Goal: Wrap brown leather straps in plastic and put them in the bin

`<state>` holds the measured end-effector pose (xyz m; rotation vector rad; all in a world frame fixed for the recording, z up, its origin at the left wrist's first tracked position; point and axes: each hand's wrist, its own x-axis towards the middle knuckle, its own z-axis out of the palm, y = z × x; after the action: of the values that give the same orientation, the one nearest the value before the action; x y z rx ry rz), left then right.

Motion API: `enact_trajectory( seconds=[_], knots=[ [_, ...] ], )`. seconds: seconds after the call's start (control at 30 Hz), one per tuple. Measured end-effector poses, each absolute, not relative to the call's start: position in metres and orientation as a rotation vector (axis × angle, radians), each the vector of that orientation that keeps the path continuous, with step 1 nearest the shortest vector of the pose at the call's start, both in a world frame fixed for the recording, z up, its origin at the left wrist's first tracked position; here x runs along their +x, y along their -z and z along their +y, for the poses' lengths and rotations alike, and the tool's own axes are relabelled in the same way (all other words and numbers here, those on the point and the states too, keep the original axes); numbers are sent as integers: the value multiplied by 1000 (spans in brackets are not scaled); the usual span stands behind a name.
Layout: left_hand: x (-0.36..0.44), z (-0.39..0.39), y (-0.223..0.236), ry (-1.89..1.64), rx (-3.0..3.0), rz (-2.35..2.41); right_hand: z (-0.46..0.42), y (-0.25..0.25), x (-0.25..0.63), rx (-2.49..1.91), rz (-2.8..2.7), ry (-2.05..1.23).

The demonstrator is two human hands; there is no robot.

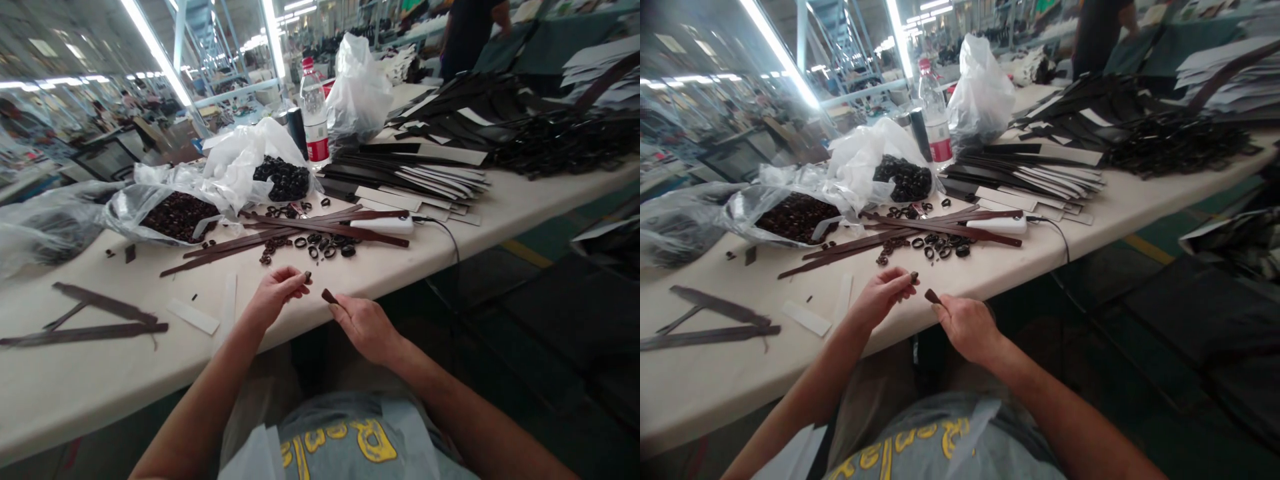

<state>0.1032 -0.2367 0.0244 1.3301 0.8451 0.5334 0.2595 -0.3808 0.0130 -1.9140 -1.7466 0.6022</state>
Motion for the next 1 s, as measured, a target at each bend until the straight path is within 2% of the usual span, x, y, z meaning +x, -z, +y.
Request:
enact_trajectory(
  seconds=[0.13,0.53,0.73,1.0],
  knots=[
    [95,-274,-22,-578,1046,765,-369,-27,250,-1927,-1830,-525],
    [86,-287,-23,-729,1018,763,-371,-29,240,-1942,-1914,-524],
    [84,-285,-19,-732,1110,751,-373,-29,243,-1799,-1948,-672],
    [82,-292,-28,-438,1200,720,-376,-22,253,-1302,-1825,-1039]
  ],
)
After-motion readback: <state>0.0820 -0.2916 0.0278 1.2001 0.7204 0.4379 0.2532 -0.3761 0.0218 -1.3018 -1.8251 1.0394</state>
